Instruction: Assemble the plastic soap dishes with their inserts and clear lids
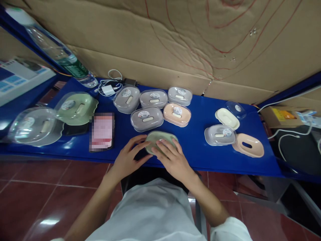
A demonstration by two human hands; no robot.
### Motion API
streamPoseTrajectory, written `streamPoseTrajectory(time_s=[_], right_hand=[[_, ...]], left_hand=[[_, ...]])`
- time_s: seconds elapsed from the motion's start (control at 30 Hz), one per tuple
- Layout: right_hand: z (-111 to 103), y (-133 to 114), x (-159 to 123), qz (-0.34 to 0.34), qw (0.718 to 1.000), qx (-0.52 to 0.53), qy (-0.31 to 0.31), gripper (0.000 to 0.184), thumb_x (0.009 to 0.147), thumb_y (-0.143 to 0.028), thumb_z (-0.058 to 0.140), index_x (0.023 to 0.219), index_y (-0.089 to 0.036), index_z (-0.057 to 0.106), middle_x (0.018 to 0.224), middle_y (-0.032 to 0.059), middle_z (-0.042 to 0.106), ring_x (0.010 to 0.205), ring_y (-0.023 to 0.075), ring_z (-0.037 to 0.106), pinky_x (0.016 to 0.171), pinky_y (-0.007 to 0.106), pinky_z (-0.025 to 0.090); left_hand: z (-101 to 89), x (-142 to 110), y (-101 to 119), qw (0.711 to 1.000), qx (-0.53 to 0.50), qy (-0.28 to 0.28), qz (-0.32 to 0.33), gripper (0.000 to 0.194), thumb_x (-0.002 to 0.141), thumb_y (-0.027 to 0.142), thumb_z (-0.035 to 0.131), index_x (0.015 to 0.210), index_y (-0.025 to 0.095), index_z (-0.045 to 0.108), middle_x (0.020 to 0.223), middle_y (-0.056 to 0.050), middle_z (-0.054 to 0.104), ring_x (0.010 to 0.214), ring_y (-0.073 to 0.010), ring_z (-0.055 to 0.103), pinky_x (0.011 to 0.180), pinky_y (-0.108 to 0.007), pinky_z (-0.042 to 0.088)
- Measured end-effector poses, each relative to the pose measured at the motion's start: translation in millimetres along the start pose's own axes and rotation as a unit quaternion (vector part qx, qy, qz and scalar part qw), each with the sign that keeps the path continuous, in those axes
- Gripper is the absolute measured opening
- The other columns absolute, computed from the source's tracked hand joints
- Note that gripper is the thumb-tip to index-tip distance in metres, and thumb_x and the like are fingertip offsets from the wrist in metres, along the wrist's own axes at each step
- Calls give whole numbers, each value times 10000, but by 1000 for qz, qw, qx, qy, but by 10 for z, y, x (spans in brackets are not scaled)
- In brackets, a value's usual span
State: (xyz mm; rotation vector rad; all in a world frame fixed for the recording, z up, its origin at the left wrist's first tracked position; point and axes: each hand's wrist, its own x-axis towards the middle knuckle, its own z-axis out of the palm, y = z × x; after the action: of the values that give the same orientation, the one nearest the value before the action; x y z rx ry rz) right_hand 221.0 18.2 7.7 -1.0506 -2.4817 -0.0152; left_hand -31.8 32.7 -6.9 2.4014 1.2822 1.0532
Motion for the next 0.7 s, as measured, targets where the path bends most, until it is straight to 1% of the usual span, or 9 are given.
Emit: streamPoseTrajectory(time_s=[0.1, 0.23, 0.37, 0.47, 0.57, 0.7], right_hand=[[-36, -7, 35, 11, 1000, 12, 5, 436, 1107, -204, 584, 1536, -275, 619, 1591, 59, 638, 1523, 241, 551, 1354, 543, 312], [-129, 57, 21, 35, 999, 24, -5, 489, 1104, -196, 570, 1583, -293, 575, 1616, 67, 614, 1564, 250, 502, 1350, 547, 298], [-228, 262, -22, 68, 998, -7, -11, 514, 1105, -214, 578, 1607, -318, 538, 1627, 72, 603, 1567, 275, 490, 1339, 583, 257], [-285, 458, 5, 82, 996, -37, -7, 500, 1101, -216, 586, 1591, -305, 550, 1629, 82, 601, 1541, 285, 516, 1312, 574, 294], [-326, 619, 85, 90, 994, -53, -16, 514, 1095, -222, 587, 1599, -313, 542, 1623, 82, 606, 1524, 296, 532, 1286, 570, 331], [-397, 706, 190, 89, 994, -52, -33, 491, 1101, -246, 580, 1586, -316, 553, 1596, 81, 630, 1489, 295, 567, 1272, 571, 345]], left_hand=[[-2, 7, 9, 1000, 17, -1, 7, 466, 1023, 332, 734, 1463, 285, 587, 1472, -155, 621, 1186, -275, 736, 1000, -457, 656], [-24, 24, 34, 1000, 25, 4, 6, 563, 1016, 304, 735, 1533, 288, 510, 1511, -163, 596, 1273, -287, 707, 1048, -464, 639], [-45, 42, 53, 1000, 31, 0, -5, 553, 1035, 290, 699, 1548, 284, 492, 1497, -158, 608, 1220, -266, 726, 1032, -442, 636], [-40, 46, 53, 999, 41, -13, -11, 534, 1048, 296, 676, 1552, 288, 499, 1496, -151, 618, 1188, -260, 737, 1018, -437, 631], [-25, 39, 44, 999, 47, -15, -15, 535, 1052, 302, 669, 1561, 288, 502, 1478, -141, 643, 1218, -269, 729, 1024, -435, 619], [-13, 30, 33, 998, 61, -18, -11, 512, 1062, 308, 654, 1553, 267, 514, 1434, -138, 679, 1255, -283, 713, 1031, -436, 600]])
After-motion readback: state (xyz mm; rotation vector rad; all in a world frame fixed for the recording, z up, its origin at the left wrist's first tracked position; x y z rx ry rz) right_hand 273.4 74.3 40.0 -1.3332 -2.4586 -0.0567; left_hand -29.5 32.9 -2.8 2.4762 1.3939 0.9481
